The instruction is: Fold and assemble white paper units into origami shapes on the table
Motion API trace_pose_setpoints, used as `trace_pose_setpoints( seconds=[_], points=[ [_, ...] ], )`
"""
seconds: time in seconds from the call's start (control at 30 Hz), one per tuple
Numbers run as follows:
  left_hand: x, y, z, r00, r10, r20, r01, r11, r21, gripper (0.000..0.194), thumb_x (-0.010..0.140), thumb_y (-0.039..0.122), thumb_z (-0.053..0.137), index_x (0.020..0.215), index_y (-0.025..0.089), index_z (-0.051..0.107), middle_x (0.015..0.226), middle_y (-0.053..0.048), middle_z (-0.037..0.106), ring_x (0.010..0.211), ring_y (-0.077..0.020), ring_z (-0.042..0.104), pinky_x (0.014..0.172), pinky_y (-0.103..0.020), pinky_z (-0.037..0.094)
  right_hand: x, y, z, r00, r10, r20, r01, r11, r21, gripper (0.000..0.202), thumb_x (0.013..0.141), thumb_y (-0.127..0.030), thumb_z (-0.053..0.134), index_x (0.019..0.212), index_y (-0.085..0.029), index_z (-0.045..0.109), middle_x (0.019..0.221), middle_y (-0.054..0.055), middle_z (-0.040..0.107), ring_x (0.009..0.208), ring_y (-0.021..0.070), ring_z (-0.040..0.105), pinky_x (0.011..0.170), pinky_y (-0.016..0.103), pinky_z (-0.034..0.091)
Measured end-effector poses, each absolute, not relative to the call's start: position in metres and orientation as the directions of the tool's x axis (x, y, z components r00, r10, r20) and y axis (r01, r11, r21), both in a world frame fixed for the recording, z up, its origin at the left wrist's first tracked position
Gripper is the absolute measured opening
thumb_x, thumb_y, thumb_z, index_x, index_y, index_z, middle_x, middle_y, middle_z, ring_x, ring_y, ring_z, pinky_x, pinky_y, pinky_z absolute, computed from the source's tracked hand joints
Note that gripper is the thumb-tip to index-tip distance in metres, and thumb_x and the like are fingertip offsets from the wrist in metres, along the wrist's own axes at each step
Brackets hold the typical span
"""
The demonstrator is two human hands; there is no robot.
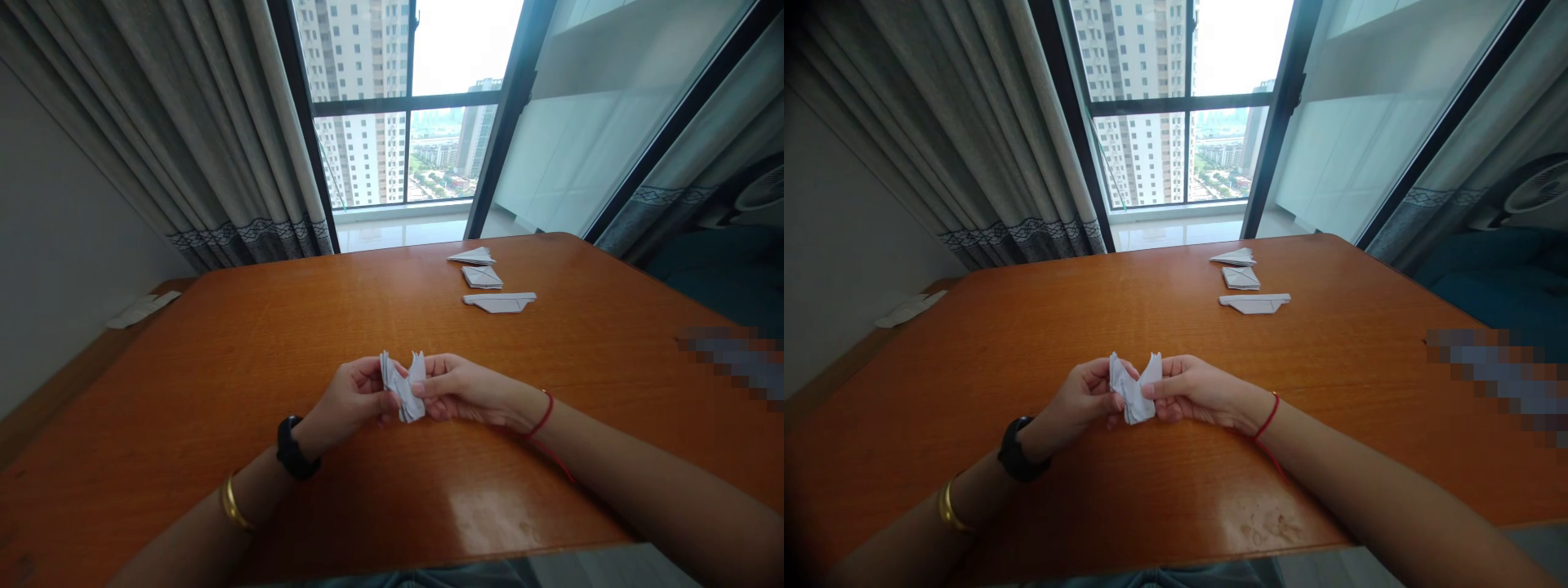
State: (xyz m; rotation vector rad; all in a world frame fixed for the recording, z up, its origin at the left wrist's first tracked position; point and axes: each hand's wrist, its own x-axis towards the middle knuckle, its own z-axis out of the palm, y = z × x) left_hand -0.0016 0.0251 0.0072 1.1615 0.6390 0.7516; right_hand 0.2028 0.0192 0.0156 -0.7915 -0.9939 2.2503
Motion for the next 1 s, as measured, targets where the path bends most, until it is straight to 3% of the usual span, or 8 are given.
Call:
trace_pose_setpoints(
  seconds=[0.2,0.5,0.63,0.8,1.0],
  points=[
    [-0.0013,0.0225,0.0071,0.643,0.764,-0.057,-0.186,0.228,0.956,0.050,0.062,0.031,0.087,0.101,0.013,0.062,0.076,-0.001,0.066,0.057,-0.0092,0.056,0.047,-0.017,0.046,0.2037,0.0177,0.0155,-0.667,0.709,-0.231,-0.256,-0.509,-0.822,0.024,0.073,-0.024,0.080,0.078,-0.006,0.065,0.059,0.001,0.061,0.046,0.0035,0.054,0.045,0.010,0.043],
    [-0.0020,0.0241,0.0051,0.618,0.784,-0.063,-0.165,0.208,0.964,0.049,0.062,0.035,0.086,0.097,0.013,0.061,0.071,0.001,0.062,0.053,-0.0082,0.053,0.046,-0.018,0.045,0.2006,0.0151,0.0149,-0.677,0.680,-0.280,-0.217,-0.548,-0.808,0.039,0.069,-0.033,0.083,0.090,-0.007,0.064,0.070,0.003,0.065,0.047,0.0044,0.056,0.047,0.013,0.047],
    [0.0000,0.0243,0.0057,0.561,0.826,-0.055,-0.164,0.175,0.971,0.055,0.064,0.038,0.084,0.105,0.014,0.056,0.077,0.001,0.062,0.054,-0.0087,0.054,0.047,-0.020,0.047,0.2004,0.0177,0.0160,-0.582,0.781,-0.228,-0.200,-0.409,-0.890,0.035,0.070,-0.037,0.081,0.082,-0.009,0.064,0.057,-0.001,0.060,0.045,0.0043,0.051,0.043,0.013,0.040],
    [0.0046,0.0205,0.0051,0.493,0.865,-0.096,-0.006,0.114,0.993,0.041,0.076,0.047,0.073,0.090,0.013,0.053,0.067,0.000,0.061,0.051,-0.0110,0.058,0.046,-0.021,0.047,0.1993,0.0204,0.0171,-0.401,0.910,-0.103,-0.122,-0.165,-0.979,0.038,0.071,-0.045,0.078,0.077,-0.013,0.060,0.056,-0.002,0.060,0.047,0.0073,0.052,0.046,0.019,0.040],
    [0.0068,0.0165,0.0026,0.459,0.877,-0.139,0.090,0.110,0.990,0.038,0.079,0.048,0.068,0.082,0.014,0.053,0.068,-0.001,0.063,0.045,-0.0099,0.057,0.042,-0.021,0.044,0.1996,0.0187,0.0175,-0.357,0.922,-0.150,-0.009,-0.164,-0.986,0.040,0.068,-0.048,0.079,0.075,-0.013,0.059,0.056,-0.001,0.061,0.048,0.0085,0.053,0.046,0.020,0.040]
  ],
)
